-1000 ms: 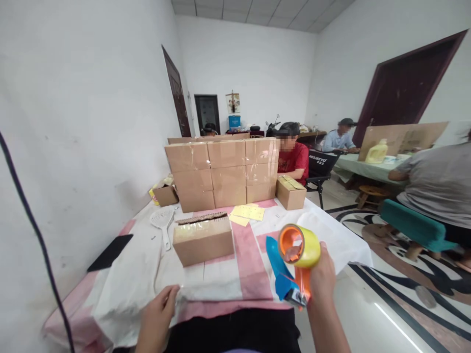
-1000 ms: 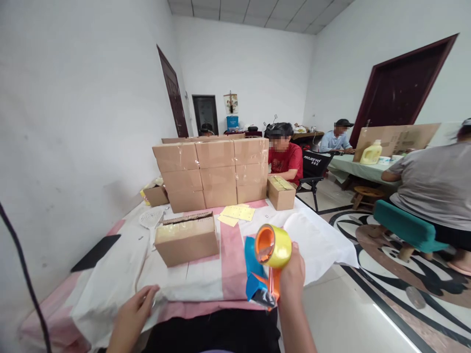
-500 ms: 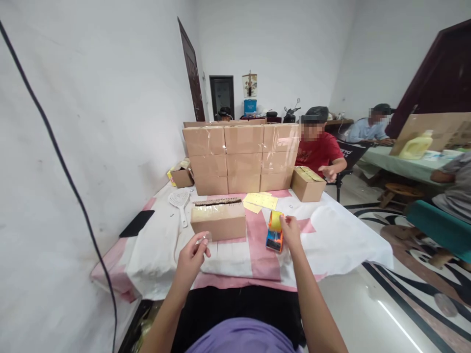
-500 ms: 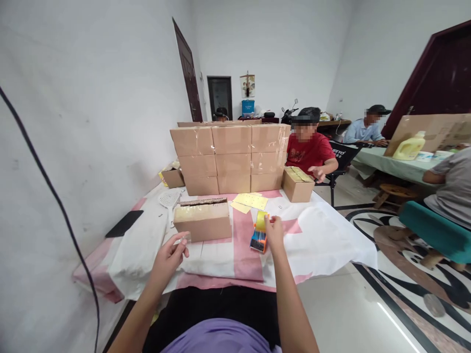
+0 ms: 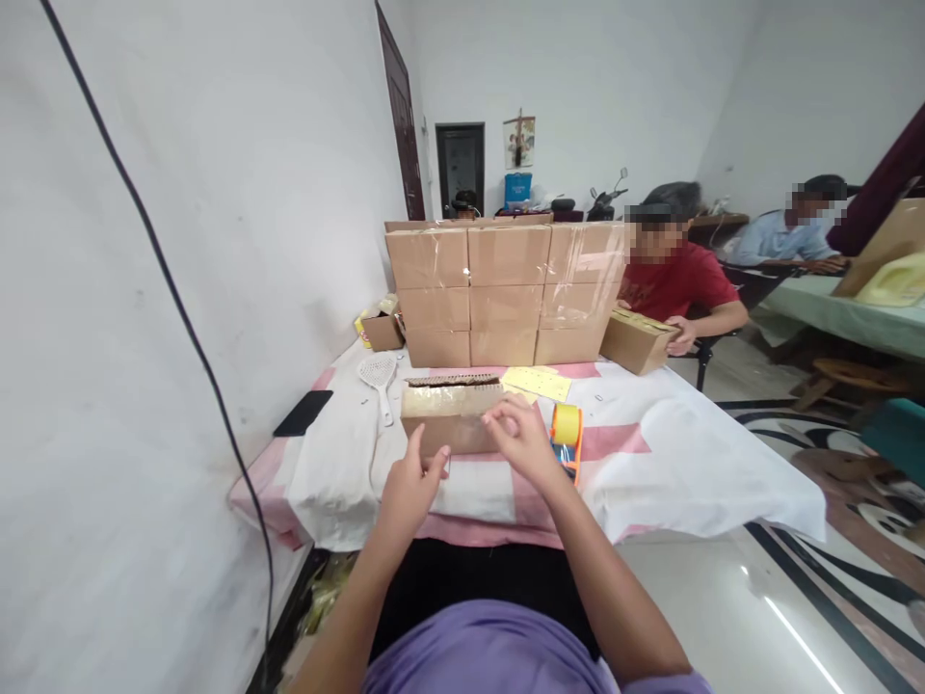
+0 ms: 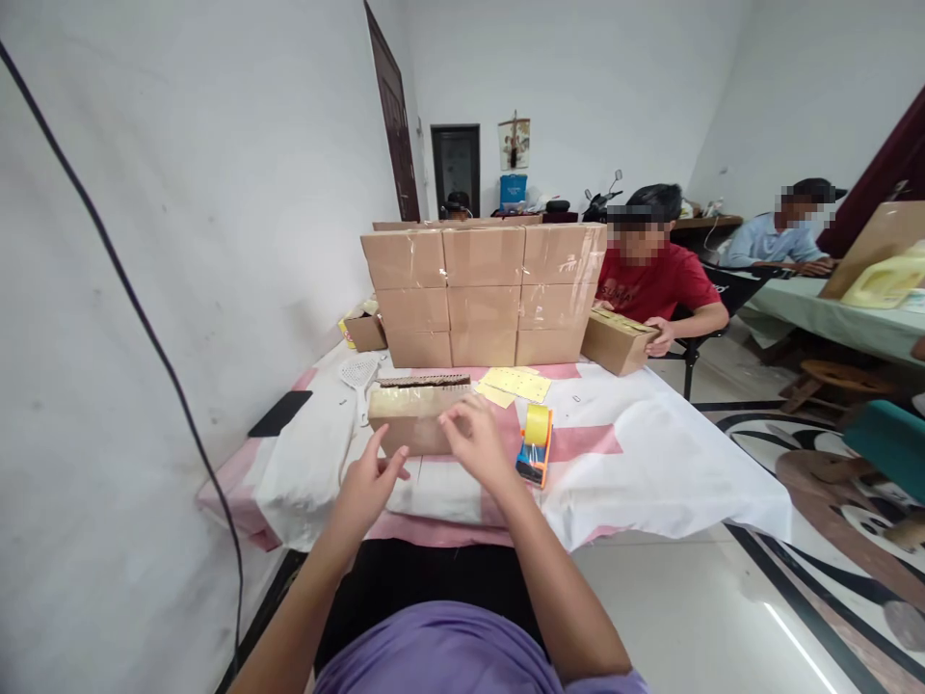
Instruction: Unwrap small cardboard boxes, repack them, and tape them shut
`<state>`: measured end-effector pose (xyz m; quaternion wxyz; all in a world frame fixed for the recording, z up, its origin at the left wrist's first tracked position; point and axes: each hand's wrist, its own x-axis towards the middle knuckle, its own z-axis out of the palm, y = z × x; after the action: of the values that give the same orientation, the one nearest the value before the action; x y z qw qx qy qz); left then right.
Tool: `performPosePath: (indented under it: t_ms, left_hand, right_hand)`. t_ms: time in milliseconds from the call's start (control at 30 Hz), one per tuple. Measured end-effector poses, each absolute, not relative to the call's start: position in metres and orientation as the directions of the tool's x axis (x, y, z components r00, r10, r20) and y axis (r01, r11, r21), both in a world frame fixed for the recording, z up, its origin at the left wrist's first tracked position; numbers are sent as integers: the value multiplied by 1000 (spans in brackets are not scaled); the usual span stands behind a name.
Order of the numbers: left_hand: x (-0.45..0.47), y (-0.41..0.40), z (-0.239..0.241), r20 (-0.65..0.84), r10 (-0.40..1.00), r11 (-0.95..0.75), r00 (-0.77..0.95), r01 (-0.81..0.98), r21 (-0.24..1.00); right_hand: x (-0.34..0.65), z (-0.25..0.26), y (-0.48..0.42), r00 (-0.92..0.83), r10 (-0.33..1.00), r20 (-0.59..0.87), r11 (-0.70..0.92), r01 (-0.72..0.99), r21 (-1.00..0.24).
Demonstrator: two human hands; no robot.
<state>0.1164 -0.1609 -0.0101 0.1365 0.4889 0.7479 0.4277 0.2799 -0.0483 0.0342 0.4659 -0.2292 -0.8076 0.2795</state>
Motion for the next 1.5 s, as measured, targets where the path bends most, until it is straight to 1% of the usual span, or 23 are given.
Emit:
performPosePath:
  t_ms: [67, 133, 167, 233, 333, 400, 467, 567, 667, 733, 833, 967, 1133, 1200, 1267, 1367, 1500]
  left_hand:
    - [99, -147, -5, 379, 801, 147, -463, 765, 627]
    - [82, -127, 0, 538, 770, 88, -342, 893, 441]
    - [74, -116, 2, 570, 776, 58, -272, 929, 364]
    - [64, -98, 3, 563, 807, 16, -177, 960, 279]
    - [58, -83, -4, 553, 825, -3, -115, 978, 208]
    - [60, -82, -10, 564, 823, -3, -74, 991, 135]
    - [65, -85, -16, 552, 833, -15, -37, 996, 90]
    - [72, -89, -23, 545, 838, -37, -31, 993, 114]
    - [76, -92, -29, 585, 810, -50, -48, 987, 150]
    - [75, -92, -32, 606, 794, -56, -49, 987, 153]
    - [72, -94, -36, 621, 784, -78, -27, 987, 142]
    - [66, -98, -42, 656, 754, -129, 33, 987, 98]
    - [53, -110, -51, 667, 734, -209, 128, 977, 43]
    - [45, -114, -55, 660, 735, -234, 154, 972, 35]
    - [37, -118, -59, 661, 730, -255, 173, 967, 28]
    - [32, -121, -64, 678, 710, -268, 188, 963, 14]
    - [34, -126, -69, 712, 676, -256, 187, 967, -12]
  right_hand:
    - [278, 45, -27, -484, 640, 596, 724, 123, -678]
    - [268, 55, -6, -549, 650, 526, 709, 189, -679]
    - [261, 59, 3, -575, 658, 486, 703, 237, -671]
    - [243, 65, 21, -604, 679, 416, 691, 336, -639]
    - [213, 65, 41, -608, 716, 343, 668, 451, -592]
    - [198, 60, 50, -603, 742, 292, 648, 533, -544]
    - [187, 54, 54, -583, 772, 253, 622, 607, -495]
    - [180, 45, 56, -496, 834, 240, 548, 701, -456]
    - [186, 40, 59, -392, 885, 251, 465, 748, -474]
    - [196, 37, 64, -374, 894, 247, 448, 735, -509]
    - [222, 29, 69, -450, 866, 219, 485, 648, -588]
    - [263, 5, 58, -614, 760, 213, 561, 455, -691]
    - [297, -29, 26, -697, 636, 330, 591, 165, -790]
    - [301, -36, 13, -727, 579, 370, 621, 99, -777]
    - [303, -38, 3, -748, 542, 382, 674, 116, -730]
    - [303, -35, -10, -740, 535, 408, 721, 149, -677]
    - [302, -32, -20, -704, 547, 453, 741, 155, -653]
